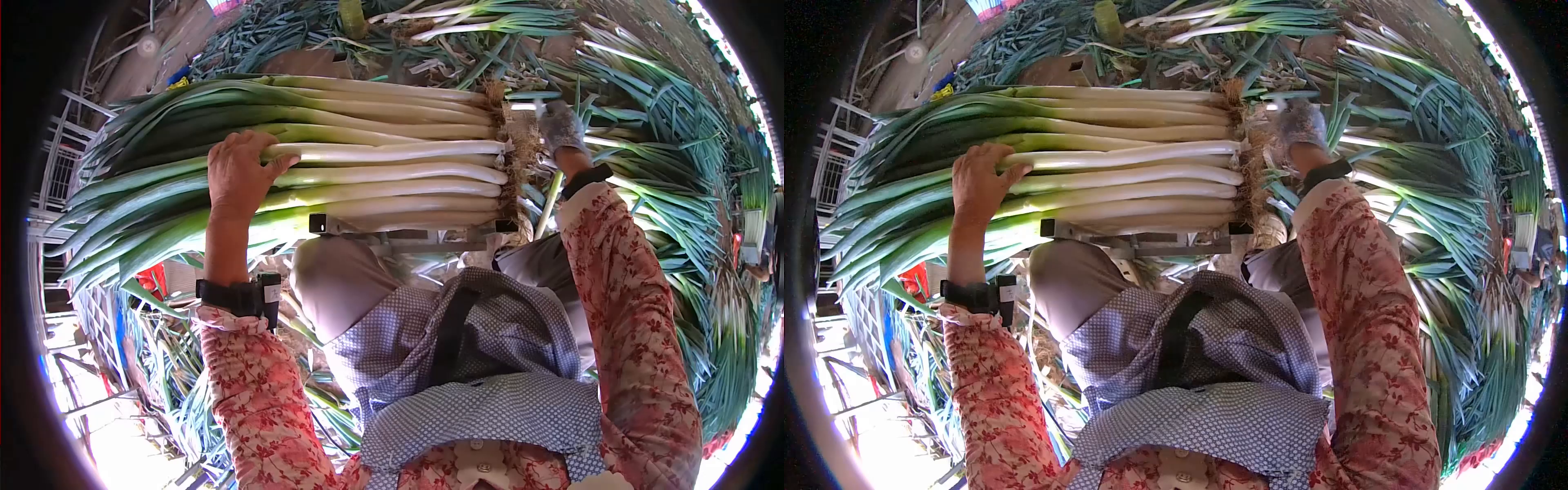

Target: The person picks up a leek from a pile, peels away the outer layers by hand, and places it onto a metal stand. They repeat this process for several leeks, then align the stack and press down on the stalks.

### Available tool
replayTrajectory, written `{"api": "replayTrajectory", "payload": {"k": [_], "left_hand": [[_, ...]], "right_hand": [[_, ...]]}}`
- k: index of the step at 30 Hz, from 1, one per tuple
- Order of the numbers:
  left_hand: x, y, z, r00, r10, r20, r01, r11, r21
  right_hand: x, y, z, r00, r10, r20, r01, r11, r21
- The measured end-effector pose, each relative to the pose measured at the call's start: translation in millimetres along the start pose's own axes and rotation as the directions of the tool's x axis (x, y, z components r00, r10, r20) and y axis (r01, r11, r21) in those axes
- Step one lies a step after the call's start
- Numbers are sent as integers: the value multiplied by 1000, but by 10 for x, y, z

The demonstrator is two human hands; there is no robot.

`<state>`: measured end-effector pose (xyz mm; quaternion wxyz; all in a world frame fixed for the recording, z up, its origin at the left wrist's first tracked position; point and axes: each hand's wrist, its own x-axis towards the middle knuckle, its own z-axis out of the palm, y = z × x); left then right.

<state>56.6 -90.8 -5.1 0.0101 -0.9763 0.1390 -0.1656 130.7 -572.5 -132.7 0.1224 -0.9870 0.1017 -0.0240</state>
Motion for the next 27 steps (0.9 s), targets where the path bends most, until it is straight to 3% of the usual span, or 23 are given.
{"api": "replayTrajectory", "payload": {"k": [1,3,5,6,8,14,20,23,27], "left_hand": [[0,-15,20,1000,6,-5,-6,1000,11],[23,-18,32,1000,8,3,-8,1000,16],[21,2,-3,1000,-6,30,5,1000,6],[12,11,-6,1000,1,13,-1,1000,5],[-17,28,-25,1000,10,-22,-10,1000,6],[-94,13,-22,990,-15,-138,17,1000,15],[-98,42,-34,995,-38,-87,41,999,29],[-143,-3,-28,999,-39,-29,39,999,-7],[-233,35,-18,997,-21,-75,24,999,29]], "right_hand": [[-104,-25,-132,990,25,-140,-27,1000,-9],[-321,-153,-342,948,-115,-297,131,991,35],[-516,-422,-423,833,-422,-357,489,864,119],[-576,-516,-422,862,-478,-169,501,854,142],[-656,-654,-418,809,-548,214,514,835,197],[-827,-830,-454,790,-545,279,537,836,114],[-873,-857,-419,829,-501,249,472,865,171],[-923,-820,-417,819,-529,222,514,849,126],[-805,-845,-390,775,-564,285,553,824,126]]}}
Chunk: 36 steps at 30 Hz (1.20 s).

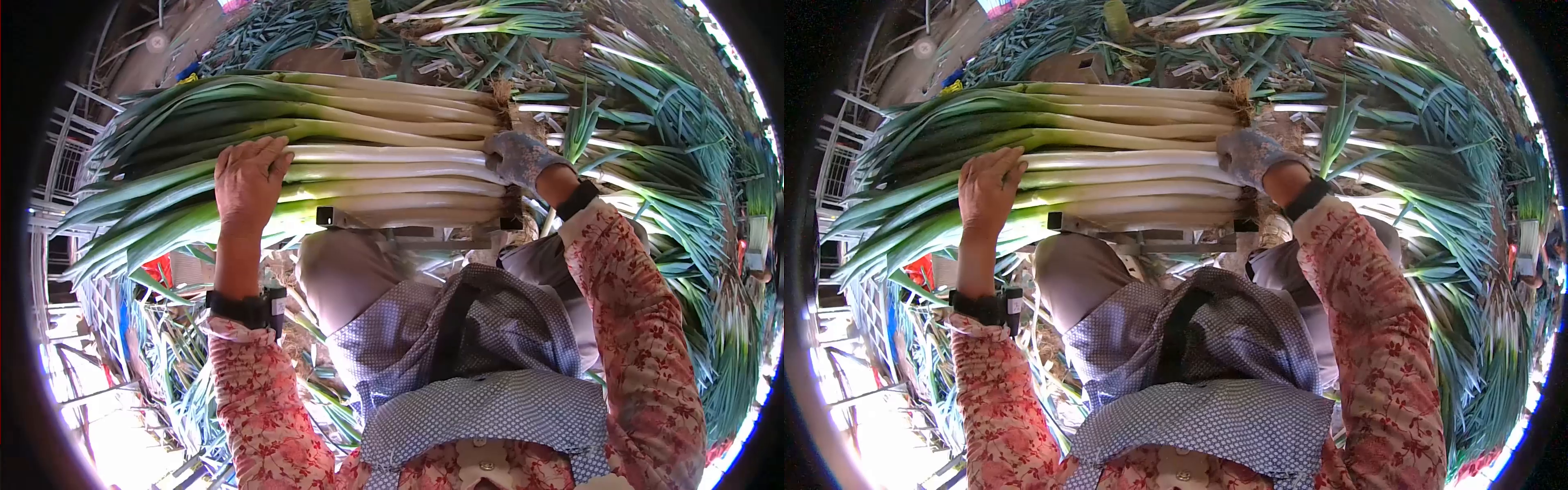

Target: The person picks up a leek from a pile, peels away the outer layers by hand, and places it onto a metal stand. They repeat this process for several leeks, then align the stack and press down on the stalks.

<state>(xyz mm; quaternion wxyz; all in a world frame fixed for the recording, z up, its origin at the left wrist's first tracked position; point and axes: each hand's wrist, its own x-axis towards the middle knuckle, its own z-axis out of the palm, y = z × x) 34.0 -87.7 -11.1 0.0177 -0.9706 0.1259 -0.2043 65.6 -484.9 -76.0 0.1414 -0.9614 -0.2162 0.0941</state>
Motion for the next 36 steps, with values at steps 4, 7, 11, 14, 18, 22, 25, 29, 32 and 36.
{"api": "replayTrajectory", "payload": {"k": [4,7,11,14,18,22,25,29,32,36], "left_hand": [[17,74,27,1000,-12,-10,13,996,92],[-22,76,62,996,25,-84,-13,991,134],[-20,57,87,998,18,-67,-11,994,111],[-25,78,121,996,14,-88,0,986,168],[-29,139,121,998,-19,-64,34,970,241],[-30,114,171,995,-12,-98,34,974,224],[-40,84,183,994,10,-106,15,974,225],[-15,93,171,999,-16,-46,27,970,242],[-13,99,137,999,-45,-8,45,966,254],[-16,47,224,995,21,-95,6,961,277]], "right_hand": [[-21,17,29,1000,23,15,-23,999,25],[3,54,-50,996,36,78,-38,999,27],[114,99,17,997,2,80,0,1000,-25],[-25,83,-78,993,35,113,-44,996,78],[-23,-11,-95,989,89,120,-105,987,125],[-139,199,131,996,-13,-93,30,984,177],[-282,157,138,986,136,-98,-83,904,419],[-438,-12,187,978,77,-195,-80,997,-3],[-431,27,266,971,184,-151,-183,983,22],[-424,176,311,993,87,-86,-99,985,-144]]}}
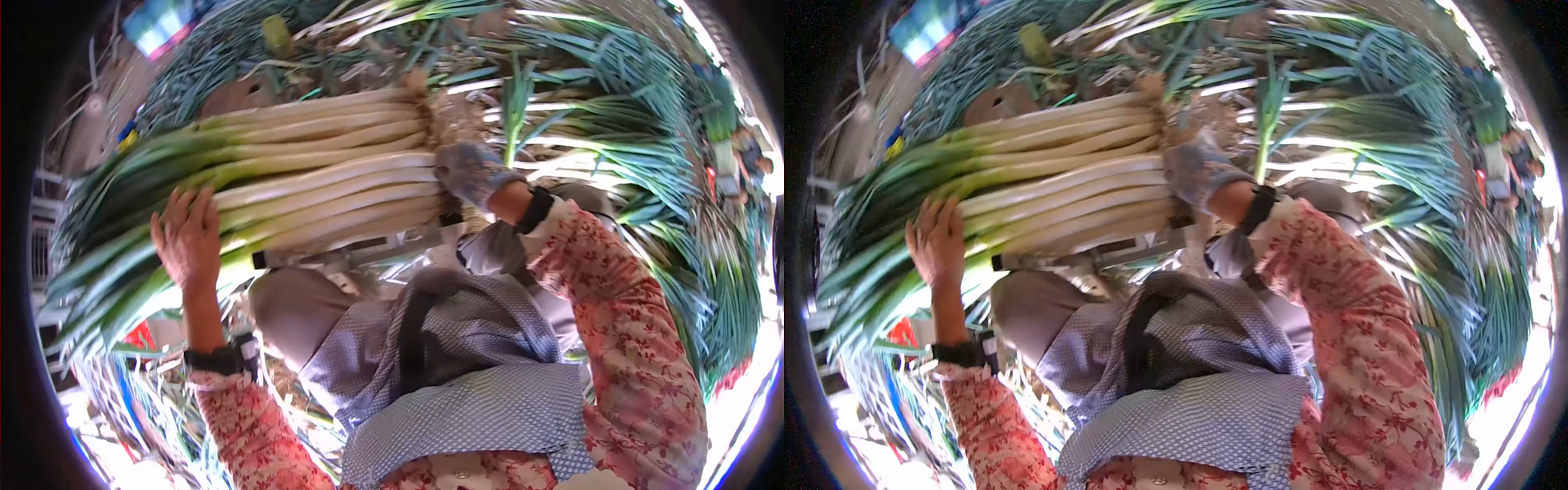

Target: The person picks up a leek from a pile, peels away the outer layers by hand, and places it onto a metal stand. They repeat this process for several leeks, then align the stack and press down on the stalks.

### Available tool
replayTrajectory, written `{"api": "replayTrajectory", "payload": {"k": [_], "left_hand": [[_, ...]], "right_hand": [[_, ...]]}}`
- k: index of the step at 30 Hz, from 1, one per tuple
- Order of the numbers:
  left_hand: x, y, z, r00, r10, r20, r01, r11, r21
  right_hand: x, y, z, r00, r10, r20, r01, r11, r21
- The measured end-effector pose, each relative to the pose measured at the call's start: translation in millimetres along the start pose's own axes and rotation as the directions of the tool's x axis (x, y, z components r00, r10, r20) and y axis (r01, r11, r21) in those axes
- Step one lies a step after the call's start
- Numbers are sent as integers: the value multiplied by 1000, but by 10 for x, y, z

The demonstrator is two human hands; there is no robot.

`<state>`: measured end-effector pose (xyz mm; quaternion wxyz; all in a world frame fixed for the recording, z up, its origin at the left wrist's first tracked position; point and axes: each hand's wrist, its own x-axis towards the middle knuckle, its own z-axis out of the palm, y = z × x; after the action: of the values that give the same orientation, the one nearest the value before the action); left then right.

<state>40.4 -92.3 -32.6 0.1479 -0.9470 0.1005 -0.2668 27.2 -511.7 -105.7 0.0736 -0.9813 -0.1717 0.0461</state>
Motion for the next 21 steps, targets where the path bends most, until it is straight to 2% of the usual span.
{"api": "replayTrajectory", "payload": {"k": [1,2,4,6,7,8,9,10,11,12,15,17,19,20,21], "left_hand": [[-7,-14,29,1000,0,2,0,1000,-9],[-15,-28,32,1000,4,8,-4,1000,-14],[-4,-15,-7,1000,9,23,-8,1000,-20],[-8,18,-43,999,0,52,1,1000,-12],[-10,11,-46,998,-1,58,1,1000,-12],[-14,4,-42,998,1,64,0,1000,-14],[-21,-24,-32,998,19,60,-19,1000,-7],[-24,-23,-31,998,17,61,-17,1000,0],[-18,-12,-33,998,10,58,-10,1000,7],[-14,-9,-30,999,2,53,-3,1000,15],[-29,-30,-13,999,32,34,-34,999,32],[-15,-38,-23,997,57,50,-60,995,73],[-45,-92,42,996,55,65,-62,992,108],[-42,-96,39,995,55,80,-65,989,132],[-50,-110,50,995,51,87,-62,989,131]], "right_hand": [[26,3,-66,995,95,36,-96,995,40],[46,131,-93,979,198,52,-204,963,179],[-19,365,-410,907,354,226,-408,872,271],[-27,952,-555,932,299,204,-279,953,-122],[-33,1241,-630,943,271,192,-203,928,-313],[-98,1878,-479,940,272,205,-150,872,-466],[-311,2010,-814,976,172,130,-33,715,-698],[-537,2280,-984,950,313,-7,-269,804,-530],[-764,2553,-1153,886,441,-144,-464,834,-299],[-898,2602,-1398,758,642,-113,-628,672,-392],[-1569,3142,-1174,677,736,1,-658,605,-449],[-1743,3370,-560,505,859,81,-766,490,-417],[-1750,3343,341,457,868,193,-815,496,-300],[-1897,3425,934,751,634,184,-630,772,-85],[-1855,3235,1285,837,518,176,-532,845,46]]}}
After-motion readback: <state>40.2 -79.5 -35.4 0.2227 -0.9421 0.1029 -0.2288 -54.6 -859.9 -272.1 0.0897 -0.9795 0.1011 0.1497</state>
